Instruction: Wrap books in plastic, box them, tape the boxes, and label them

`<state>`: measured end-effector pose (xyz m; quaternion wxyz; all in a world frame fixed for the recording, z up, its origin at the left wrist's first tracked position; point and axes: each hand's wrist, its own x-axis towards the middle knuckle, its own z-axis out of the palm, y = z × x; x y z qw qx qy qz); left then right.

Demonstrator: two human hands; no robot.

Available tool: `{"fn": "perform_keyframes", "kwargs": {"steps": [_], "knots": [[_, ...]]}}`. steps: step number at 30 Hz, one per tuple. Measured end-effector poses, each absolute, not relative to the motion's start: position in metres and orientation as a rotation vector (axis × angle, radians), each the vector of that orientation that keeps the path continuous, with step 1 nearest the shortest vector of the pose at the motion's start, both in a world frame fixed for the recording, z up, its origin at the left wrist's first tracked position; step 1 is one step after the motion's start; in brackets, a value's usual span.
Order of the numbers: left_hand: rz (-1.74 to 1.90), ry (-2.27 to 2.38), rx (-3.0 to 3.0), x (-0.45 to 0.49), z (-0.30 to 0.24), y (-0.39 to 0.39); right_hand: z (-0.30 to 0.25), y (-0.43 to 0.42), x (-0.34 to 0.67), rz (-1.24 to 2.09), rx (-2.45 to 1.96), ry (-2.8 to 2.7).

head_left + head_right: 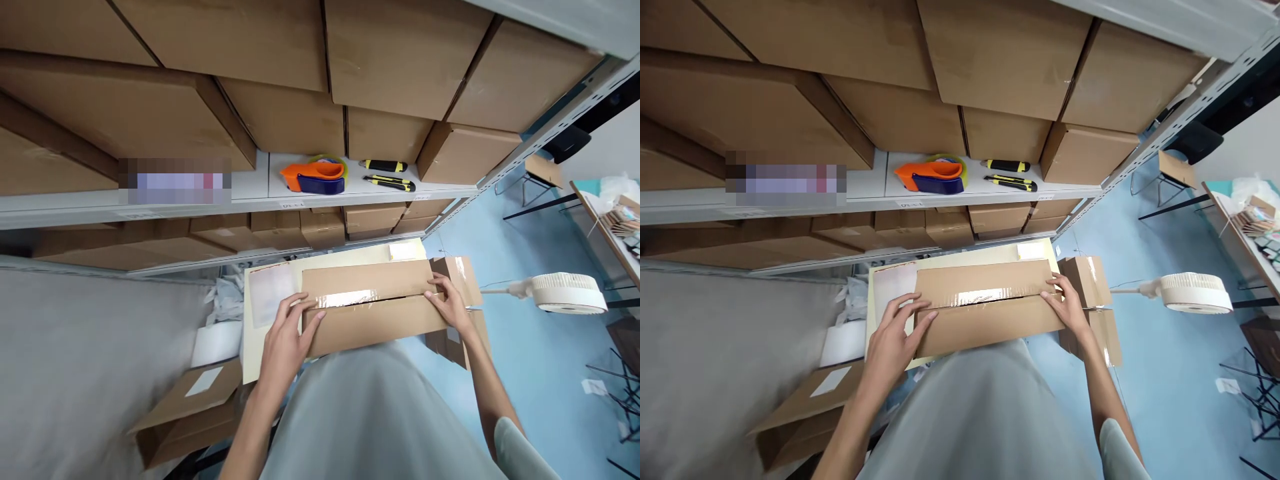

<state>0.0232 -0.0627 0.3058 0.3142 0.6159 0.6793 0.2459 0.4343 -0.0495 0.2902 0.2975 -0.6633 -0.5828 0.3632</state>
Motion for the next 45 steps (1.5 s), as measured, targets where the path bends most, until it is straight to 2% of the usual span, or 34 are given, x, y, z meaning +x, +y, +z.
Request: {"fn": "perform_keyframes", "kwargs": {"steps": [8,17,29,45], "knots": [[0.731,1.709,1.152,0.039,0.274,-0.066,0.281,-0.043,0.417,1.004,-1.804,-1.476],[0.623,1.976,1.258,0.050,0.280,-0.078,0.289,-0.037,0.410,0.972,-1.865,-1.500],[0.760,1.889,1.326,0.050,0.279,-0.073,0.286,-0.038,0.412,0.968,-1.972,-1.512],[0.720,1.935,1.317,0.046,0.278,-0.072,0.283,-0.041,0.406,0.978,-1.982,-1.481]]}}
